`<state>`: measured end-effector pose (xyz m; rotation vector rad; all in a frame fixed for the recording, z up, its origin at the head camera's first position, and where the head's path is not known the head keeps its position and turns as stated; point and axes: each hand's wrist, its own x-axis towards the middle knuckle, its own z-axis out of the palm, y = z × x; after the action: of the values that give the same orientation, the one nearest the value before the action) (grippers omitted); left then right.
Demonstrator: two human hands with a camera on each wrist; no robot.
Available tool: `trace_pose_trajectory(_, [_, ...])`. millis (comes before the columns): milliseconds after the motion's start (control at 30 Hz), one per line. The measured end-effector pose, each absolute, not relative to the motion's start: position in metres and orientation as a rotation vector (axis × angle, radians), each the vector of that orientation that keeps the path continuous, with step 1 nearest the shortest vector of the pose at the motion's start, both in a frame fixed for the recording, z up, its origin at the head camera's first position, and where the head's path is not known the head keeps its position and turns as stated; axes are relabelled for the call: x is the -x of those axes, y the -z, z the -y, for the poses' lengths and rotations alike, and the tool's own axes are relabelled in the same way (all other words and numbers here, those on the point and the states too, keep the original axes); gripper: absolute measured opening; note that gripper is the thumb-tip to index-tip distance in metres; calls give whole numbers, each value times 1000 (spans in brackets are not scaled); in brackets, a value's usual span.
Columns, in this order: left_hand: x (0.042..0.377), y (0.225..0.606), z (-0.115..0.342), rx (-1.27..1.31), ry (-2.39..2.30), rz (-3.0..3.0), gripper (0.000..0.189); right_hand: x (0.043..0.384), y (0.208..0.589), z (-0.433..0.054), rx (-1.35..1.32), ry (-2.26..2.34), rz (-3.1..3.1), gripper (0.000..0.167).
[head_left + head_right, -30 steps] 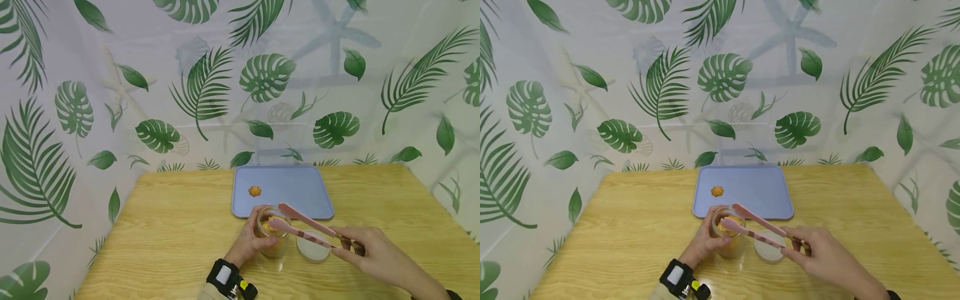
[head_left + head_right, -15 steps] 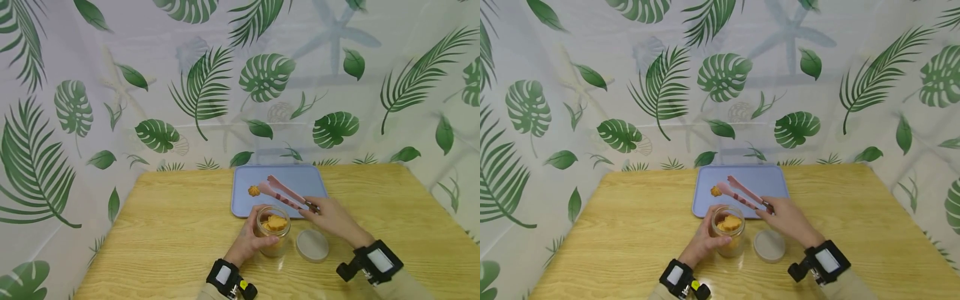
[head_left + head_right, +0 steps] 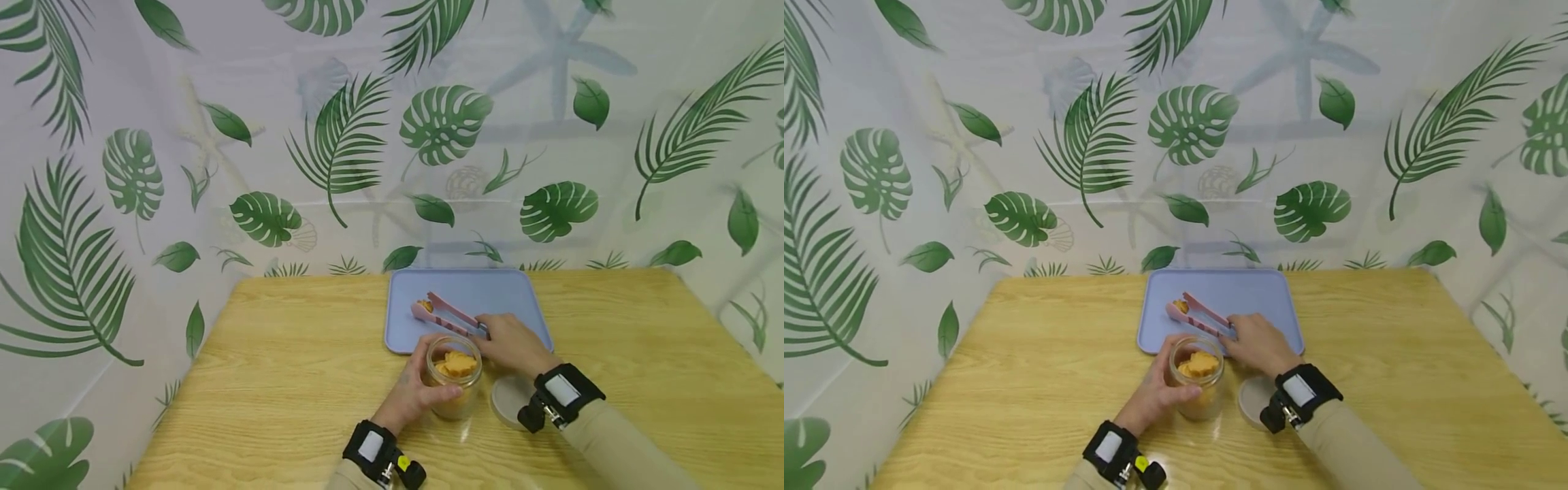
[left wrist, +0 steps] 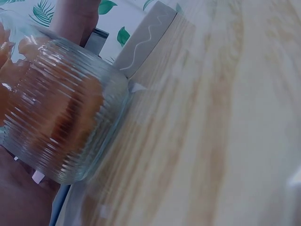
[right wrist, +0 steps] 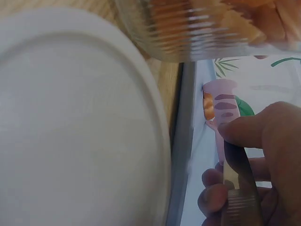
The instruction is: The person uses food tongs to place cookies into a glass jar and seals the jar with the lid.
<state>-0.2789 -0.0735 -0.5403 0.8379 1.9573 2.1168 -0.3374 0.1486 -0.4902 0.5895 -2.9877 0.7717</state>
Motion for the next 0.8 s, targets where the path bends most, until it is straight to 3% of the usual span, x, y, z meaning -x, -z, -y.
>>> trace_pose_trajectory(200, [277,539,72,-829,-2114,-1957,73,340,495,-149,-626,-778,2965,15])
trace_pose_trajectory(400, [275,538,71,-806,-2123,-1924,73,335,493,-151,-665,-782,2934,23])
trace_pose_trajectory(800, [275,536,73,-777,-2117,-1911,76,301,464,-180,-767,-827,2850,33])
